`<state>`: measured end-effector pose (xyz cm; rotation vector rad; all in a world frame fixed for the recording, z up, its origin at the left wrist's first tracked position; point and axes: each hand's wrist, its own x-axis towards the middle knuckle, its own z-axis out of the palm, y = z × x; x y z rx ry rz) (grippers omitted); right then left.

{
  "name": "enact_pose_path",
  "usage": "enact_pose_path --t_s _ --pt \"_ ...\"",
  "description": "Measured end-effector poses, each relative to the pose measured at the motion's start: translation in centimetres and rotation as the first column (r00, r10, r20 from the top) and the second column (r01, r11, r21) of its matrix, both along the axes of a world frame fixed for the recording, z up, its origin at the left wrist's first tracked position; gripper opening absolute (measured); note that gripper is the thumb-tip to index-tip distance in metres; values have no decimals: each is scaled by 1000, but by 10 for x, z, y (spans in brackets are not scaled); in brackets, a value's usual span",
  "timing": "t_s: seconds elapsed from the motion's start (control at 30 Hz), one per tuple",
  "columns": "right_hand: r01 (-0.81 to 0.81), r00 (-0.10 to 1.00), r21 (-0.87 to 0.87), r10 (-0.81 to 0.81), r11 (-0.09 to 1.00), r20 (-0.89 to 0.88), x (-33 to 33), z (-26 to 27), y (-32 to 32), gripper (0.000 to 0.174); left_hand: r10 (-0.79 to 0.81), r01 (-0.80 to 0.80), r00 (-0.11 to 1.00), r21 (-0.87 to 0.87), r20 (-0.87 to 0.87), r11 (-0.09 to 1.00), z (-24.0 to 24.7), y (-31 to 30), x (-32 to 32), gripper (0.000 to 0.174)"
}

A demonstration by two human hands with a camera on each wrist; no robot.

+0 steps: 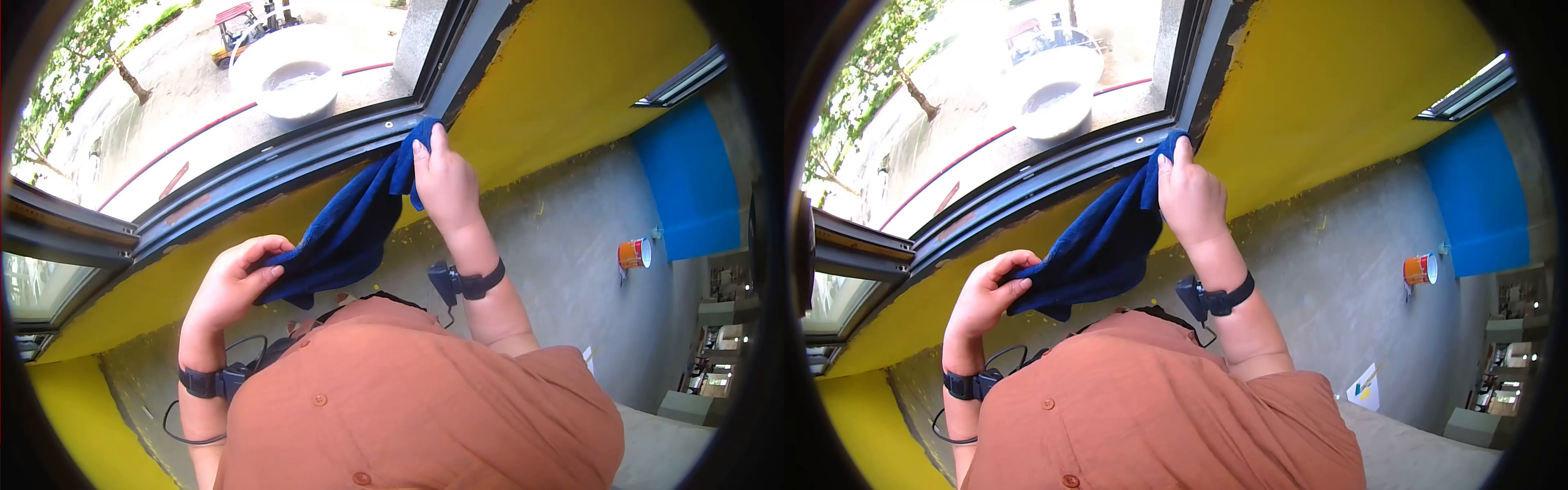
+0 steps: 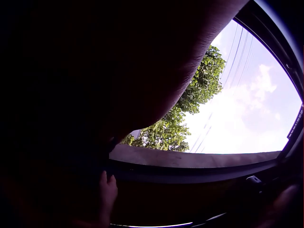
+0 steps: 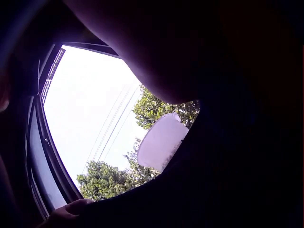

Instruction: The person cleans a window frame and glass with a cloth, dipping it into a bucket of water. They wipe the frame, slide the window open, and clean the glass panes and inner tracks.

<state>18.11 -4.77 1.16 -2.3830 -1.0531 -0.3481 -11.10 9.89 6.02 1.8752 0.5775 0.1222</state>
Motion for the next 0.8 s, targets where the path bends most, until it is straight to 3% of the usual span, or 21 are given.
enact_pose_path --t_s 0.03,0.13,0.2,0.27,0.5,0.67,0.8 --pt "10 994 -116 3 993 107 3 -1 5 36 12 -11 1000 -30 18 999 3 1 -2 30" --pt "27 997 -281 -6 959 77 9 9 16 35 37 -36 998 -29 42 999 8 3 -7 30" --pt "39 996 -279 -16 960 83 16 14 20 34 29 -30 998 13 58 999 5 4 -12 29" --pt "22 999 -281 -14 960 31 22 17 23 33 113 -104 990 -103 87 989 2 5 -18 29" --pt "-31 968 -184 -16 982 -249 25 22 29 35 216 -180 968 -245 127 953 -4 10 -39 30" --pt "-112 973 -176 73 978 -219 11 26 36 33 211 -196 971 -138 109 971 -9 17 -55 30" --pt "-167 969 -181 127 969 -213 -13 29 47 30 260 -234 959 -201 116 951 -14 20 -70 29"
